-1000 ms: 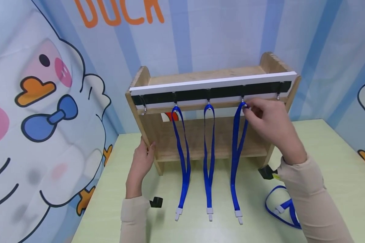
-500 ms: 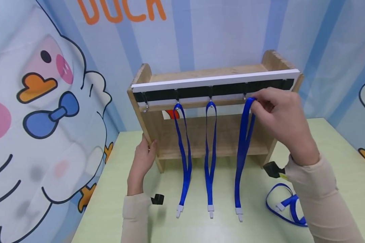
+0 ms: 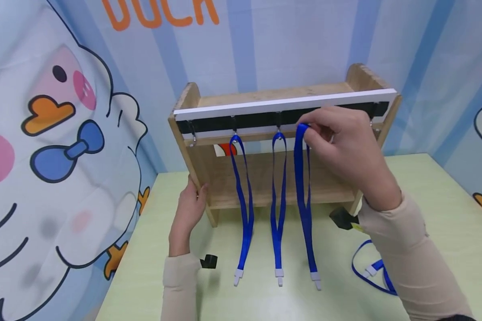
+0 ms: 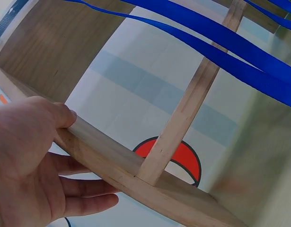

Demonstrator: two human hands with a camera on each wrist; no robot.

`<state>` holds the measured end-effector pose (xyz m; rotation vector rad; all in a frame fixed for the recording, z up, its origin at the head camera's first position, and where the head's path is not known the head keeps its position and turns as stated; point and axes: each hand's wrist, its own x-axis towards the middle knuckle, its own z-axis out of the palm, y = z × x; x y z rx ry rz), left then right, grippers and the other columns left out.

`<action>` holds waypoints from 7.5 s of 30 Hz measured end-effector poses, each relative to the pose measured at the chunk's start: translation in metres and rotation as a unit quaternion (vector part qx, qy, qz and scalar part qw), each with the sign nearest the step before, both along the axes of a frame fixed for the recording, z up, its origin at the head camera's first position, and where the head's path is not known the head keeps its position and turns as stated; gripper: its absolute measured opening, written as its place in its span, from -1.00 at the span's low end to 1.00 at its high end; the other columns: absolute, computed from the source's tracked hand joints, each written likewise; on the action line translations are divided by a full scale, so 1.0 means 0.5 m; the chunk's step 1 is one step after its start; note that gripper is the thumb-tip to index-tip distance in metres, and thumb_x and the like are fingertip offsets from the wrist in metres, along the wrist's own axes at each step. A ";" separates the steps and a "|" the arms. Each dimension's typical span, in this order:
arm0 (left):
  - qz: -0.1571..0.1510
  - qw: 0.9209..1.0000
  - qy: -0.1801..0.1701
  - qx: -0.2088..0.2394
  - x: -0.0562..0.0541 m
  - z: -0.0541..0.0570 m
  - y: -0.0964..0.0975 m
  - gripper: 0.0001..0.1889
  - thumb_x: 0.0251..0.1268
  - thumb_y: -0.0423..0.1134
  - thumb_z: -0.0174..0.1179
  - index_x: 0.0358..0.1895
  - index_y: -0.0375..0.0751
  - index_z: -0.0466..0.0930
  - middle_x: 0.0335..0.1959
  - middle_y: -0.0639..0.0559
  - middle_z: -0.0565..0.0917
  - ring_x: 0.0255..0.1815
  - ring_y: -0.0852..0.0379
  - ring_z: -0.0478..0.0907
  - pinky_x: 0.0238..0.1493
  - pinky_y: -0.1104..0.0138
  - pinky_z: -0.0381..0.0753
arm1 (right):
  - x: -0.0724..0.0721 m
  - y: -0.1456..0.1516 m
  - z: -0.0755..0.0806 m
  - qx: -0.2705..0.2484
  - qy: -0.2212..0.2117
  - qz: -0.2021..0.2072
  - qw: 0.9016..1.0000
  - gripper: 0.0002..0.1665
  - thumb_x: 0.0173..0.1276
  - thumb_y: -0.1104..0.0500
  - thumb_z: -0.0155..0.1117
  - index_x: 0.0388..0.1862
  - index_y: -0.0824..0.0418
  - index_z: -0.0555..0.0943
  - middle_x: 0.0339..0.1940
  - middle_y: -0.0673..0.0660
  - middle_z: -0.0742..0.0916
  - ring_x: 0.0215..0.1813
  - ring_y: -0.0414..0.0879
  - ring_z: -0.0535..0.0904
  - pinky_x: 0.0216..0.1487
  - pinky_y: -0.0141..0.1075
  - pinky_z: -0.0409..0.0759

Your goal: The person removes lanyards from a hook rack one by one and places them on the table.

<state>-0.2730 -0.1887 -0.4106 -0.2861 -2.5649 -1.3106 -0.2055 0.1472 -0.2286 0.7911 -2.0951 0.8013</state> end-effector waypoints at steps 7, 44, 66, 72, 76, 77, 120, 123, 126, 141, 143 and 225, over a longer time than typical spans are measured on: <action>0.004 1.000 0.000 0.005 -0.001 -0.003 -0.001 -0.39 0.66 -0.13 -0.12 0.56 -0.36 -0.01 0.39 -0.47 0.38 0.28 -0.33 0.49 0.13 -0.13 0.60 | -0.018 -0.033 0.013 0.007 -0.010 0.033 0.999 -0.86 0.42 0.38 0.24 -0.23 0.32 0.74 -0.45 0.10 0.63 -0.41 -0.13 0.41 -0.38 -0.35 0.36; 0.002 1.000 0.001 0.001 -0.001 -0.003 0.002 -0.41 0.65 -0.13 -0.13 0.56 -0.33 0.01 0.36 -0.47 0.40 0.27 -0.33 0.50 0.15 -0.13 0.59 | 0.094 0.107 -0.028 0.082 0.004 -0.073 0.994 -0.86 0.24 0.41 0.25 -0.31 0.32 0.74 -0.52 0.03 0.59 -0.46 -0.16 0.38 -0.43 -0.45 0.32; 0.003 1.000 -0.001 0.006 0.003 0.002 0.008 -0.40 0.66 -0.14 -0.13 0.57 -0.33 -0.02 0.41 -0.45 0.36 0.31 -0.32 0.47 0.20 -0.14 0.56 | 0.168 0.101 -0.047 0.163 -0.031 -0.053 0.985 -0.89 0.06 0.28 0.34 -0.52 0.07 0.63 -0.44 -0.11 0.55 -0.53 -0.27 0.33 -0.61 -0.36 0.32; 0.003 1.000 -0.004 0.006 0.005 0.002 0.007 -0.39 0.66 -0.13 -0.14 0.58 -0.33 -0.03 0.41 -0.44 0.35 0.31 -0.33 0.46 0.19 -0.15 0.56 | 0.192 0.128 -0.060 0.173 -0.035 -0.063 0.982 -0.88 0.08 0.24 0.32 -0.54 0.01 0.62 -0.39 -0.10 0.59 -0.51 -0.30 0.35 -0.60 -0.42 0.34; 0.005 1.000 0.000 0.006 0.004 0.001 0.006 -0.40 0.66 -0.12 -0.13 0.57 -0.32 -0.02 0.40 -0.45 0.36 0.30 -0.34 0.47 0.18 -0.15 0.56 | 0.194 0.119 -0.056 0.162 -0.037 -0.038 0.985 -0.83 0.08 0.27 0.33 -0.53 -0.02 0.60 -0.39 -0.15 0.55 -0.50 -0.32 0.37 -0.59 -0.47 0.32; 0.005 1.000 0.000 0.005 0.003 0.001 0.005 -0.40 0.66 -0.13 -0.13 0.57 -0.32 -0.02 0.40 -0.46 0.36 0.30 -0.34 0.47 0.17 -0.16 0.56 | 0.193 0.115 -0.056 0.159 -0.040 -0.031 0.986 -0.82 0.08 0.28 0.33 -0.53 -0.02 0.59 -0.40 -0.16 0.55 -0.50 -0.33 0.38 -0.58 -0.48 0.33; 0.020 1.000 0.000 -0.002 0.005 -0.010 0.003 -0.41 0.67 -0.08 -0.15 0.56 -0.28 0.02 0.37 -0.42 0.41 0.25 -0.30 0.53 0.09 -0.13 0.63 | -0.022 0.119 -0.386 0.228 -0.368 0.044 0.900 -0.88 0.33 0.34 0.36 -0.21 0.27 0.80 -0.27 0.05 0.78 -0.21 -0.05 0.67 -0.16 -0.11 0.70; 0.021 1.000 0.001 -0.002 0.006 -0.011 0.005 -0.41 0.67 -0.09 -0.15 0.57 -0.28 0.00 0.39 -0.40 0.40 0.25 -0.30 0.53 0.07 -0.12 0.64 | -0.032 0.118 -0.409 0.242 -0.355 0.053 0.901 -0.89 0.29 0.34 0.38 -0.26 0.25 0.81 -0.32 0.01 0.76 -0.23 -0.06 0.63 -0.19 -0.13 0.67; 0.019 1.000 0.008 -0.003 0.004 -0.008 0.006 -0.41 0.67 -0.11 -0.15 0.58 -0.28 -0.01 0.39 -0.41 0.39 0.24 -0.30 0.53 0.04 -0.12 0.66 | -0.036 0.119 -0.424 0.256 -0.340 0.058 0.903 -0.91 0.26 0.32 0.41 -0.29 0.21 0.81 -0.33 -0.01 0.74 -0.22 -0.04 0.60 -0.18 -0.11 0.62; 0.019 1.000 0.009 0.004 0.005 -0.010 0.005 -0.42 0.66 -0.12 -0.13 0.57 -0.27 0.02 0.39 -0.39 0.41 0.25 -0.30 0.53 0.07 -0.12 0.65 | -0.019 0.123 -0.463 0.297 -0.433 0.009 0.851 -0.91 0.31 0.28 0.41 -0.29 0.14 0.81 -0.35 -0.03 0.77 -0.31 -0.12 0.54 -0.23 -0.14 0.59; 0.018 1.000 0.009 0.007 0.003 -0.010 0.005 -0.43 0.66 -0.12 -0.13 0.56 -0.28 0.03 0.39 -0.40 0.41 0.25 -0.30 0.53 0.07 -0.12 0.64 | -0.011 0.126 -0.460 0.299 -0.450 0.005 0.841 -0.92 0.32 0.25 0.40 -0.34 0.12 0.80 -0.41 -0.07 0.71 -0.38 -0.16 0.49 -0.34 -0.21 0.55; 0.012 1.000 0.005 0.012 -0.001 -0.010 0.006 -0.41 0.66 -0.11 -0.12 0.57 -0.29 0.02 0.41 -0.42 0.37 0.29 -0.34 0.49 0.11 -0.12 0.61 | 0.030 -0.113 -0.002 0.046 -0.025 0.001 0.999 -0.88 0.42 0.31 0.29 -0.18 0.30 0.74 -0.39 0.14 0.72 -0.40 -0.03 0.56 -0.40 -0.24 0.49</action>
